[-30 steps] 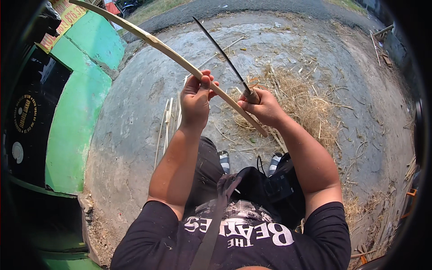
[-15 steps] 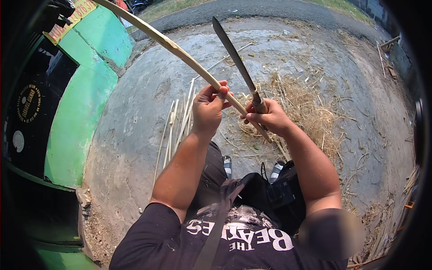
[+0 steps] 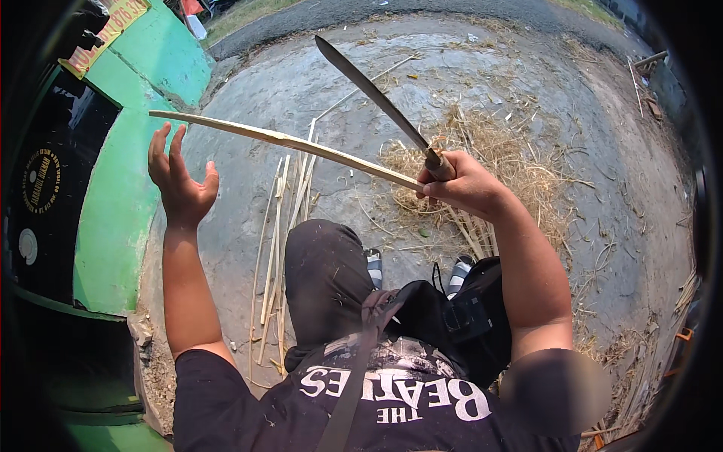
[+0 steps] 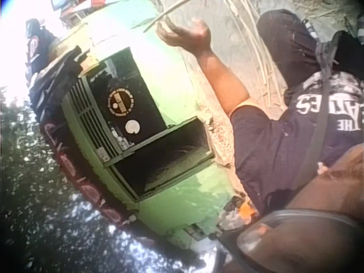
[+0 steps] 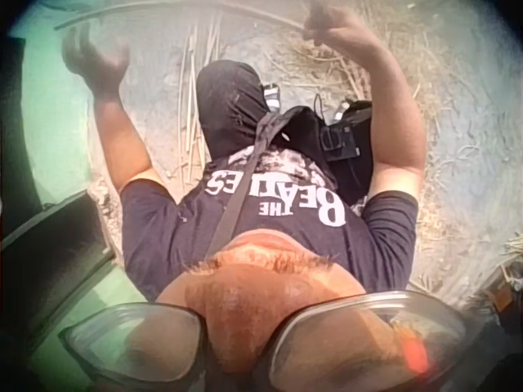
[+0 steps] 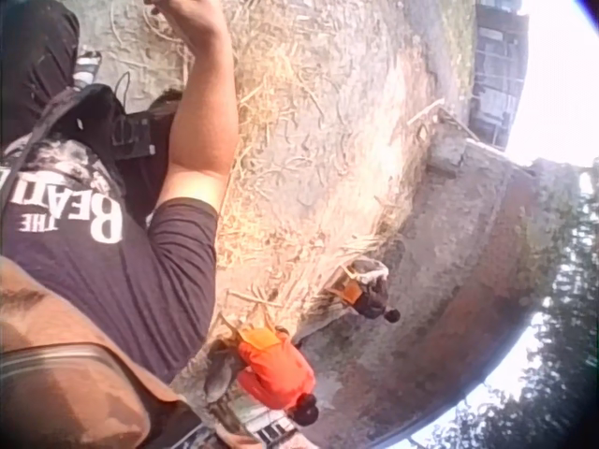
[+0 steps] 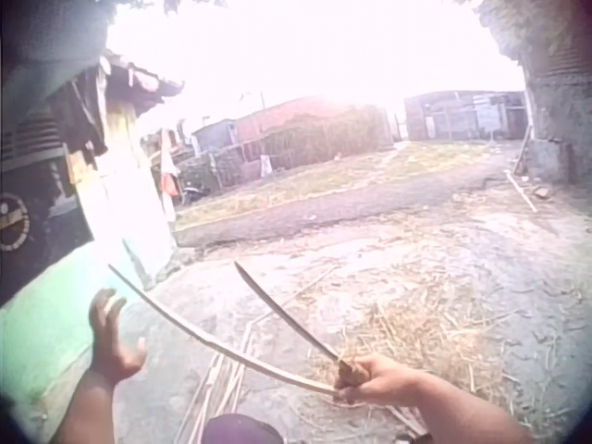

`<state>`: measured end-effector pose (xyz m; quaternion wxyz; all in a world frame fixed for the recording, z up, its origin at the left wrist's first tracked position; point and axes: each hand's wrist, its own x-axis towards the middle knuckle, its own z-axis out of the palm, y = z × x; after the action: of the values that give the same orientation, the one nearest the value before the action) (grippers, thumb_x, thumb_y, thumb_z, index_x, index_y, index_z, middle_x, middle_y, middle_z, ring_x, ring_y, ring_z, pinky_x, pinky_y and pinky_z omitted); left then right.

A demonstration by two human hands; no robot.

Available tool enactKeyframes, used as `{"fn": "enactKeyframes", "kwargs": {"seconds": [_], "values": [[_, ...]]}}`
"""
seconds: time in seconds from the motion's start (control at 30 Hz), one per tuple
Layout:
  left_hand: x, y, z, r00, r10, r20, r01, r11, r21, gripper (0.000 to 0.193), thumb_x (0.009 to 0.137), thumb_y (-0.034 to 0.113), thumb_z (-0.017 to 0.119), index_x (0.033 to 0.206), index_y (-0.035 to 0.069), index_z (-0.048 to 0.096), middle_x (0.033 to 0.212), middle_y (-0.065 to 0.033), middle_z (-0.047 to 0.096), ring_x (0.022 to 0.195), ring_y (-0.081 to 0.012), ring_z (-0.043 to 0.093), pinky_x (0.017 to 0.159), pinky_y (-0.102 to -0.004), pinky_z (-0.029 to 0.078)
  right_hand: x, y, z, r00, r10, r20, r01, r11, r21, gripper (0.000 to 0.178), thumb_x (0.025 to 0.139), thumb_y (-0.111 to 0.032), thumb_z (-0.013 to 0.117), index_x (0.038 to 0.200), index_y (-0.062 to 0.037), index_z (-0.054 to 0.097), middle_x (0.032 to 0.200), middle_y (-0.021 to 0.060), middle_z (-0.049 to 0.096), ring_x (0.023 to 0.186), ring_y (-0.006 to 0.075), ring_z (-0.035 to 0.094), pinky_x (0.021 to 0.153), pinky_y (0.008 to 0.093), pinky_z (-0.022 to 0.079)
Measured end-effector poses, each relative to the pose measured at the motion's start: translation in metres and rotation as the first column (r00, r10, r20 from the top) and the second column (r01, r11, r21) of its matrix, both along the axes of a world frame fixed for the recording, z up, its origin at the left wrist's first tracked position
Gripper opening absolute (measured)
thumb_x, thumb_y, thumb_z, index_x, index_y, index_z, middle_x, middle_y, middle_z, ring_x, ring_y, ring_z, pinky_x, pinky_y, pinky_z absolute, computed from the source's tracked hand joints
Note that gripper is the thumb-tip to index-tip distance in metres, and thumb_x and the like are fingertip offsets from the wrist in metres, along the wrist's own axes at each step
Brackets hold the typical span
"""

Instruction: The person scrapes and trims bamboo sticks using a knife, setting them down and picking up other sticks to scrape.

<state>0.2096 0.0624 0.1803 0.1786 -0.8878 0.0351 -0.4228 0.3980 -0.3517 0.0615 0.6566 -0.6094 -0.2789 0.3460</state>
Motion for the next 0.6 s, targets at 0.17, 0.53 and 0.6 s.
{"fn": "enactKeyframes", "kwargs": {"seconds": [0.17, 0.53, 0.6], "values": [[-0.022, 0.067, 0.016, 0.905, 0.293, -0.308, -0.221, 0.943, 0.248, 0.077, 0.078, 0.021, 0.083, 0.147, 0.015, 0.048, 0.148, -0.0104, 0.046, 0.140, -0.0327, 0.041, 0.117, -0.0531, 0.028, 0.009, 0.004, 0.000, 0.986, 0.155, 0.062, -0.144, 0.977, -0.155, 0.017, 0.081, -0.001, 0.072, 0.097, -0.0010, 0.067, 0.090, 0.0076, 0.071, 0.083, 0.0152, 0.068, 0.077, 0.0305, 0.055], [-0.085, 0.099, -0.035, 0.783, 0.100, -0.614, -0.104, 0.994, 0.029, 0.028, 0.089, 0.032, 0.075, 0.084, 0.010, 0.059, 0.082, -0.0071, 0.061, 0.083, -0.0304, 0.057, 0.079, -0.0439, 0.044, 0.032, -0.014, 0.002, 0.732, 0.075, 0.677, 0.284, 0.870, -0.403, 0.022, 0.083, -0.019, 0.080, 0.101, -0.0071, 0.073, 0.087, 0.0092, 0.073, 0.079, 0.0229, 0.071, 0.075, 0.0352, 0.055], [-0.094, 0.072, -0.050, 0.809, 0.073, -0.584, -0.122, 0.992, -0.045, 0.030, 0.090, 0.033, 0.074, 0.083, 0.009, 0.057, 0.079, -0.0094, 0.061, 0.079, -0.0333, 0.060, 0.072, -0.0451, 0.046, 0.038, -0.021, -0.015, 0.264, -0.218, 0.940, 0.499, 0.865, 0.060, 0.025, 0.083, -0.025, 0.081, 0.099, -0.0083, 0.072, 0.086, 0.0120, 0.073, 0.081, 0.0306, 0.072, 0.072, 0.0411, 0.056]]}}
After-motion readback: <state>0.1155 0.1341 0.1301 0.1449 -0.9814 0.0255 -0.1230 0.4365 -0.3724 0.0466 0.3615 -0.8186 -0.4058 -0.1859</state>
